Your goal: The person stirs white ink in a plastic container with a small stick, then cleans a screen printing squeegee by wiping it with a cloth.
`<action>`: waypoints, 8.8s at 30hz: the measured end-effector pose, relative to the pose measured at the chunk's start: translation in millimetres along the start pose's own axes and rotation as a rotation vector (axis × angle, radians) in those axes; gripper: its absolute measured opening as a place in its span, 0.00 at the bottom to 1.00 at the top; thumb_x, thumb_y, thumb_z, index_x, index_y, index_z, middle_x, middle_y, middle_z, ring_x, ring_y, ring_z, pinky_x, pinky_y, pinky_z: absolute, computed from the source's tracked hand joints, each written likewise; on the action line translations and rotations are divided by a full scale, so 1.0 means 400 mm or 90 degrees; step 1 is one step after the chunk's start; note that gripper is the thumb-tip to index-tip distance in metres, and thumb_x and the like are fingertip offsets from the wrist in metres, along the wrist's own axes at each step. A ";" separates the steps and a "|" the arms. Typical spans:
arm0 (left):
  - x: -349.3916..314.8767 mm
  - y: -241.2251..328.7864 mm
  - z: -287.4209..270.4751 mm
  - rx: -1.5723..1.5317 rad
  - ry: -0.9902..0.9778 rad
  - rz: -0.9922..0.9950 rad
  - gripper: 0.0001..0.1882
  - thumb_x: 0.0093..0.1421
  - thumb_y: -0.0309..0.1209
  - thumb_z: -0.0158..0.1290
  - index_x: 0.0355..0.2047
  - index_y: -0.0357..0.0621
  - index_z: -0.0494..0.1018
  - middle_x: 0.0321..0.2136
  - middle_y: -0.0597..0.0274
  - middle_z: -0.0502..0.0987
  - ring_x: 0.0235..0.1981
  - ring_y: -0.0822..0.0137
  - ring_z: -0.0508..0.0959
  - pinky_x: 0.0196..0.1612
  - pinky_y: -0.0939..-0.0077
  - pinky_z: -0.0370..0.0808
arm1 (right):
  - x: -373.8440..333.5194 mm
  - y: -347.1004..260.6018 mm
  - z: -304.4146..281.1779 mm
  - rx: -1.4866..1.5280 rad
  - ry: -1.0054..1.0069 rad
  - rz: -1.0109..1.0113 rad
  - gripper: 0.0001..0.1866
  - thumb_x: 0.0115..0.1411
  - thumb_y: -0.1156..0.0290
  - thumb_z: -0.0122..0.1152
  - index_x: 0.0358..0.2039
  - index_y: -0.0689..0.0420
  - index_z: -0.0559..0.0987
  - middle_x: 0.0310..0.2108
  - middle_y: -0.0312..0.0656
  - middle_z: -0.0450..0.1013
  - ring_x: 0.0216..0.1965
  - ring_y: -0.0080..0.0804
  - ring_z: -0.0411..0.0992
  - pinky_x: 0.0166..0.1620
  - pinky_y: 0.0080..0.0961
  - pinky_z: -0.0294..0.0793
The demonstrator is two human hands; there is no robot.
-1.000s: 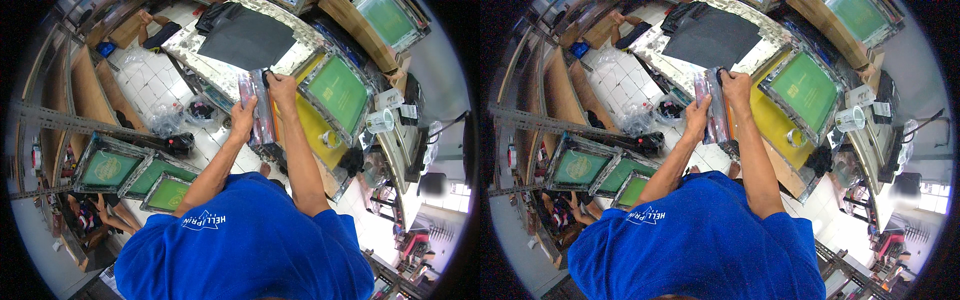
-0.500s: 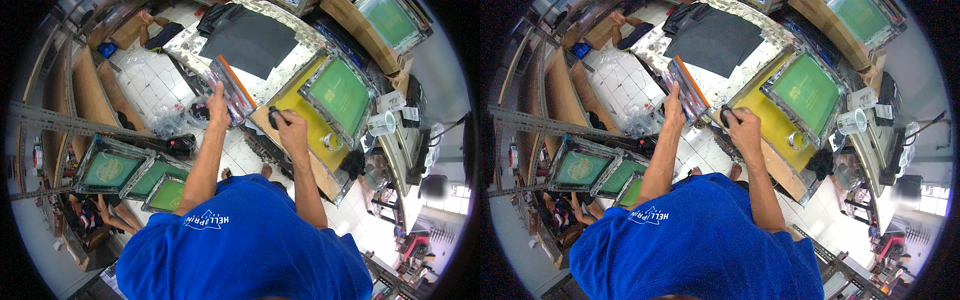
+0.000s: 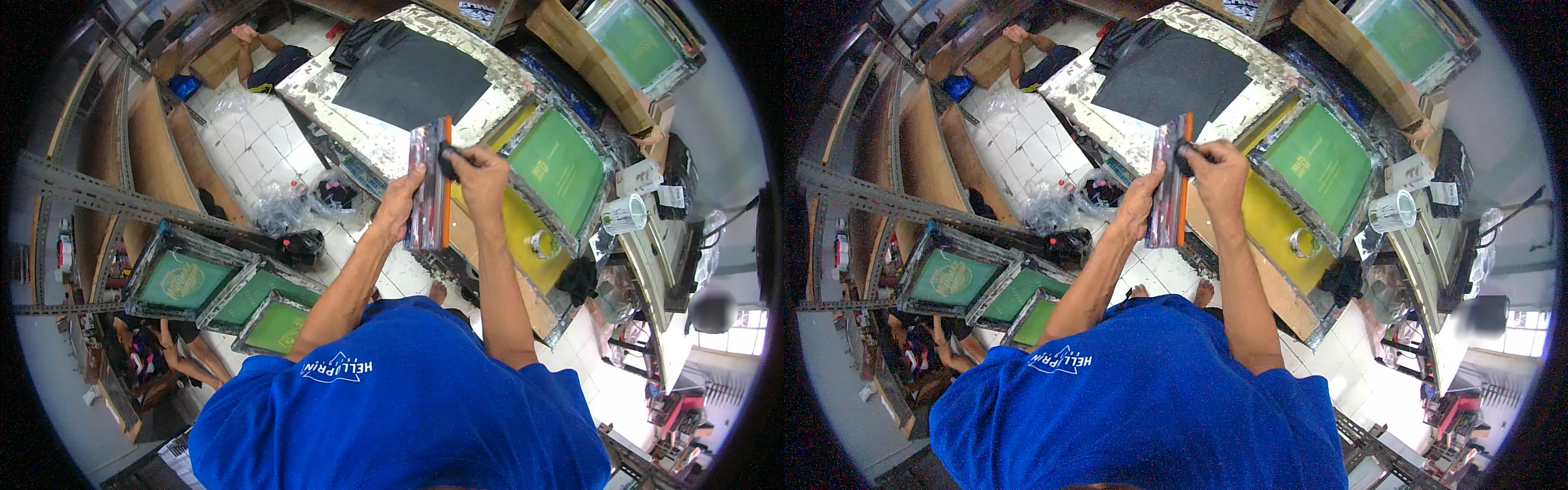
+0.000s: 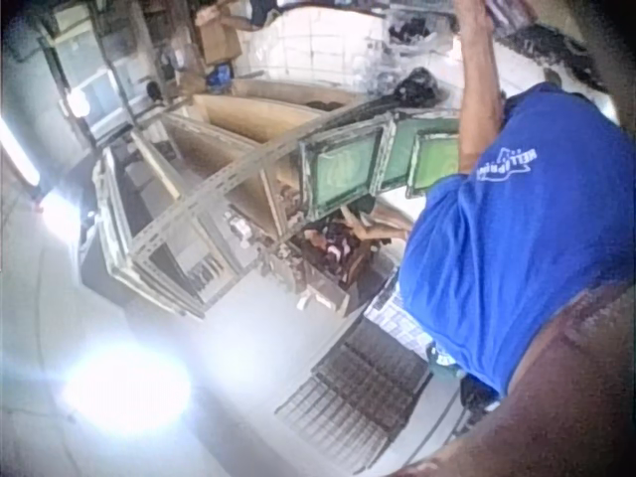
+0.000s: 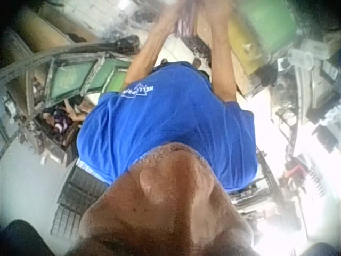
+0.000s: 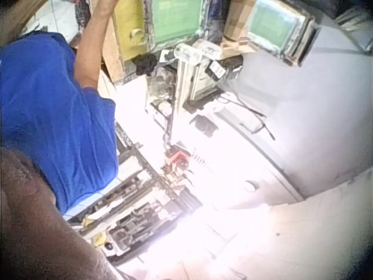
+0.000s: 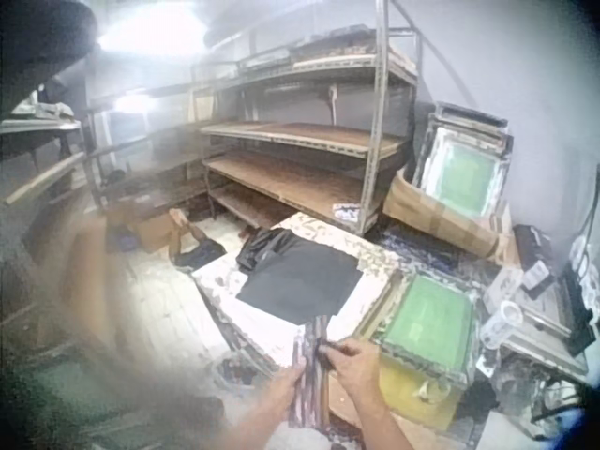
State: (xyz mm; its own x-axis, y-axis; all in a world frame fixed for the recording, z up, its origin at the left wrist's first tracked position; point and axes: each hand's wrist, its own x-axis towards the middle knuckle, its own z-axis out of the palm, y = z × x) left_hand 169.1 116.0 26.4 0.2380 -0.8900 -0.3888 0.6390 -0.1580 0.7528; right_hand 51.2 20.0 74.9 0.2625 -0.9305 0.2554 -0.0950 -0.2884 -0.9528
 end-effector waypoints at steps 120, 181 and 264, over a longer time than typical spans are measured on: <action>-0.008 0.064 0.061 0.202 0.042 0.314 0.13 0.66 0.33 0.57 0.44 0.37 0.73 0.34 0.66 0.78 0.33 0.78 0.73 0.37 0.79 0.73 | 0.053 -0.084 -0.042 -0.106 0.107 -0.209 0.12 0.55 0.81 0.63 0.41 0.67 0.82 0.36 0.50 0.76 0.37 0.40 0.77 0.40 0.29 0.75; -0.009 0.070 0.011 0.174 0.156 0.355 0.12 0.65 0.30 0.56 0.44 0.35 0.73 0.34 0.64 0.78 0.31 0.77 0.75 0.35 0.77 0.75 | 0.104 -0.046 0.045 -0.299 -0.162 -0.266 0.12 0.58 0.75 0.60 0.42 0.64 0.81 0.37 0.57 0.73 0.40 0.55 0.74 0.43 0.43 0.73; -0.018 0.042 -0.047 0.000 0.099 0.234 0.09 0.64 0.28 0.56 0.42 0.35 0.74 0.30 0.66 0.78 0.27 0.76 0.75 0.31 0.77 0.76 | 0.149 -0.011 0.133 -0.269 -0.097 -0.286 0.09 0.58 0.80 0.59 0.39 0.67 0.82 0.39 0.54 0.75 0.40 0.50 0.76 0.42 0.34 0.74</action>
State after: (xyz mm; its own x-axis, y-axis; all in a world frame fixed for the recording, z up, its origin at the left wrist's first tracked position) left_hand 191.8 127.8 31.9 0.5591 -0.8118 -0.1686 0.4902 0.1596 0.8569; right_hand 118.3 -22.3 85.5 0.4949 -0.6644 0.5600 -0.3061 -0.7365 -0.6032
